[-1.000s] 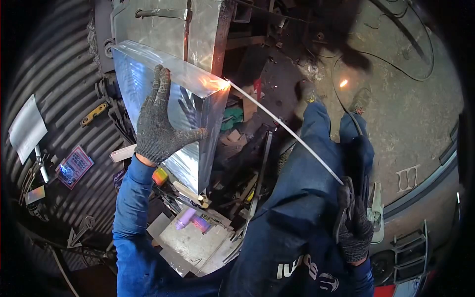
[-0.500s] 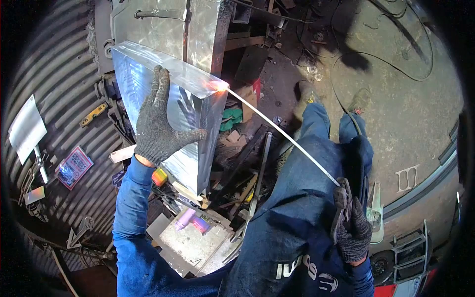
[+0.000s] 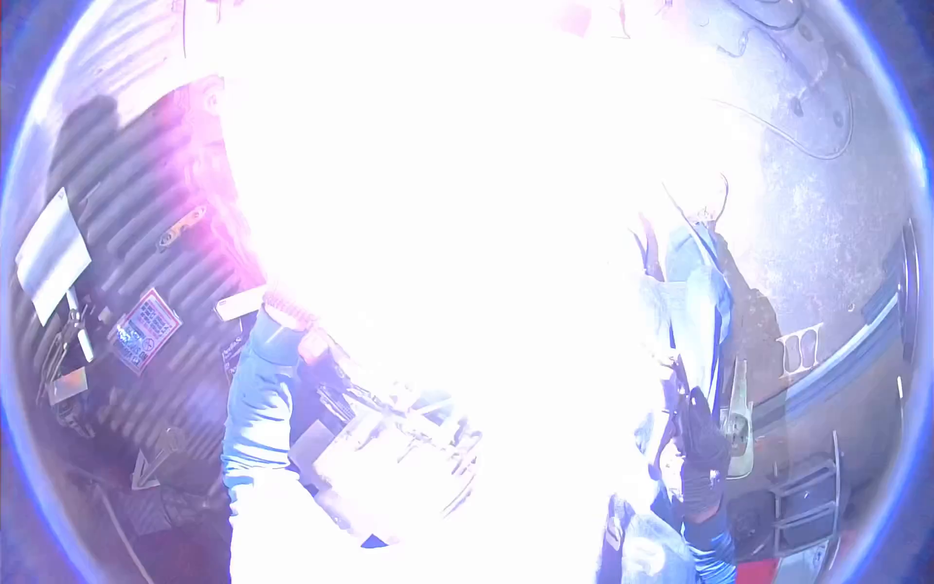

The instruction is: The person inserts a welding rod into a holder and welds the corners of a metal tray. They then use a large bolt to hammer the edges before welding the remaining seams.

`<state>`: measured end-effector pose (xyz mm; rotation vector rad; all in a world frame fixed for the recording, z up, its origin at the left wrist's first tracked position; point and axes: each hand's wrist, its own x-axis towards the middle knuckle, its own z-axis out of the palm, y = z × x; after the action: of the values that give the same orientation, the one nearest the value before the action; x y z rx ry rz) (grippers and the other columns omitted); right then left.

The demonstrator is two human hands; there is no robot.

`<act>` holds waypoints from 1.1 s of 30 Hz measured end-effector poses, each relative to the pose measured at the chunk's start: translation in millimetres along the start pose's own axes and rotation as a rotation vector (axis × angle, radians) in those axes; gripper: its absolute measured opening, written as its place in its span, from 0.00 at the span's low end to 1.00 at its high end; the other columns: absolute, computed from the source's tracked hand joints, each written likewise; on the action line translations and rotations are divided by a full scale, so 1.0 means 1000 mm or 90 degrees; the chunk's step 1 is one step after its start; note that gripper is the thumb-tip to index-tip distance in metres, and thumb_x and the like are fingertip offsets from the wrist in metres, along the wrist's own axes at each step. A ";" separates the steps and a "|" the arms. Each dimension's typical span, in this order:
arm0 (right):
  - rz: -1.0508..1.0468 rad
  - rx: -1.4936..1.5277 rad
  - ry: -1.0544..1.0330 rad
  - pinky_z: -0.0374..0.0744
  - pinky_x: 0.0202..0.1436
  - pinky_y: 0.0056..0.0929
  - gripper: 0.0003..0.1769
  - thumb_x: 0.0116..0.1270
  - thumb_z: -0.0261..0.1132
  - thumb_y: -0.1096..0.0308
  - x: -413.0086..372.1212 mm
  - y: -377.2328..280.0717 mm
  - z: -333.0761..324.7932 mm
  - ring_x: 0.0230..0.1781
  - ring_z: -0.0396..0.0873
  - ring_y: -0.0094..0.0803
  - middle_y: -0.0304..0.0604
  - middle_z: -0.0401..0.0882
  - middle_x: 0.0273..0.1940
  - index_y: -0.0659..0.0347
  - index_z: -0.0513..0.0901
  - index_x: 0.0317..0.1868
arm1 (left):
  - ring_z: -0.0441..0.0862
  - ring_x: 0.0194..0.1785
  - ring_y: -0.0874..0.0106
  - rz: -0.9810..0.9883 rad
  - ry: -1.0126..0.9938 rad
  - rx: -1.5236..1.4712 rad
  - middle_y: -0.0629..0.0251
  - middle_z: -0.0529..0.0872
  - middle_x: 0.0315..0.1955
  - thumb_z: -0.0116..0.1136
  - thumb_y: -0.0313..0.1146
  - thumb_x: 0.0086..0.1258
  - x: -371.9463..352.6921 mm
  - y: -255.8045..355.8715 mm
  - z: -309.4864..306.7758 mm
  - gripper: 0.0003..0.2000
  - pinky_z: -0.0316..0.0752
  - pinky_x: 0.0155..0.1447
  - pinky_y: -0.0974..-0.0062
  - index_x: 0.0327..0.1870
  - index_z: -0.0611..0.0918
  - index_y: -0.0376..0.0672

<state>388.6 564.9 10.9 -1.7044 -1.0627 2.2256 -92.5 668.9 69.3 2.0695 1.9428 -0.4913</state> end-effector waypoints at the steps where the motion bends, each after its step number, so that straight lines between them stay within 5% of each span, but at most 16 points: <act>1: 0.067 0.128 0.014 0.81 0.55 0.31 0.33 0.65 0.70 0.74 0.001 0.000 0.004 0.52 0.86 0.35 0.53 0.85 0.56 0.66 0.73 0.71 | 0.62 0.79 0.51 0.004 0.007 0.001 0.44 0.60 0.77 0.74 0.59 0.54 0.000 0.001 0.000 0.56 0.62 0.79 0.59 0.80 0.57 0.37; 3: -0.004 0.025 0.002 0.81 0.54 0.31 0.33 0.66 0.69 0.75 0.003 -0.003 0.001 0.52 0.85 0.34 0.52 0.84 0.59 0.66 0.73 0.71 | 0.64 0.78 0.55 0.011 0.022 0.004 0.48 0.63 0.77 0.69 0.55 0.64 0.002 0.003 0.000 0.48 0.63 0.79 0.61 0.80 0.60 0.39; 4: -0.141 -0.207 -0.024 0.82 0.54 0.32 0.33 0.67 0.68 0.75 0.005 -0.009 -0.002 0.52 0.85 0.34 0.53 0.83 0.61 0.66 0.72 0.72 | 0.65 0.77 0.55 0.012 0.024 0.003 0.48 0.64 0.76 0.70 0.54 0.64 0.002 0.004 -0.001 0.47 0.63 0.78 0.61 0.79 0.61 0.39; 5: -0.184 -0.204 -0.001 0.84 0.49 0.37 0.41 0.60 0.74 0.70 0.006 0.001 -0.001 0.50 0.87 0.42 0.56 0.85 0.55 0.61 0.70 0.74 | 0.66 0.77 0.55 0.013 0.025 0.001 0.49 0.65 0.76 0.71 0.52 0.64 0.003 0.006 -0.001 0.46 0.64 0.78 0.62 0.78 0.63 0.40; 9: -0.181 -0.359 -0.002 0.83 0.45 0.38 0.33 0.63 0.70 0.71 0.003 0.002 -0.005 0.46 0.87 0.43 0.53 0.86 0.53 0.61 0.75 0.70 | 0.62 0.78 0.51 0.038 -0.003 -0.005 0.45 0.62 0.76 0.78 0.52 0.55 0.005 0.002 -0.005 0.51 0.63 0.78 0.58 0.77 0.64 0.39; 14: -0.133 -0.290 0.083 0.83 0.49 0.36 0.24 0.68 0.67 0.70 -0.001 0.006 -0.002 0.50 0.86 0.45 0.52 0.85 0.55 0.61 0.79 0.65 | 0.55 0.81 0.47 0.027 0.000 -0.053 0.39 0.55 0.79 0.81 0.62 0.42 0.002 -0.002 -0.001 0.67 0.60 0.79 0.53 0.80 0.54 0.35; 18: -0.145 -0.239 0.050 0.81 0.50 0.35 0.28 0.67 0.68 0.73 0.003 0.000 0.003 0.48 0.86 0.47 0.58 0.85 0.54 0.67 0.77 0.67 | 0.55 0.81 0.47 -0.001 -0.035 -0.028 0.39 0.55 0.79 0.81 0.63 0.40 0.001 -0.007 0.004 0.69 0.60 0.79 0.53 0.81 0.54 0.35; 27: -0.117 -0.230 0.022 0.81 0.60 0.40 0.35 0.64 0.73 0.66 0.004 -0.003 0.000 0.57 0.84 0.45 0.54 0.83 0.60 0.61 0.75 0.71 | 0.54 0.82 0.48 -0.016 -0.023 -0.034 0.40 0.54 0.79 0.81 0.63 0.37 0.002 -0.002 0.001 0.71 0.57 0.80 0.55 0.81 0.52 0.35; 33: -0.101 -0.178 -0.008 0.77 0.65 0.38 0.35 0.63 0.69 0.73 0.005 -0.007 -0.001 0.62 0.81 0.48 0.60 0.80 0.62 0.67 0.72 0.71 | 0.56 0.82 0.48 -0.015 -0.020 -0.034 0.39 0.55 0.79 0.82 0.63 0.36 0.002 -0.003 0.002 0.71 0.58 0.79 0.54 0.81 0.53 0.35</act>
<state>385.5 573.2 11.6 -1.6373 -1.5168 2.0715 -95.3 669.8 66.9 1.9970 1.9429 -0.4693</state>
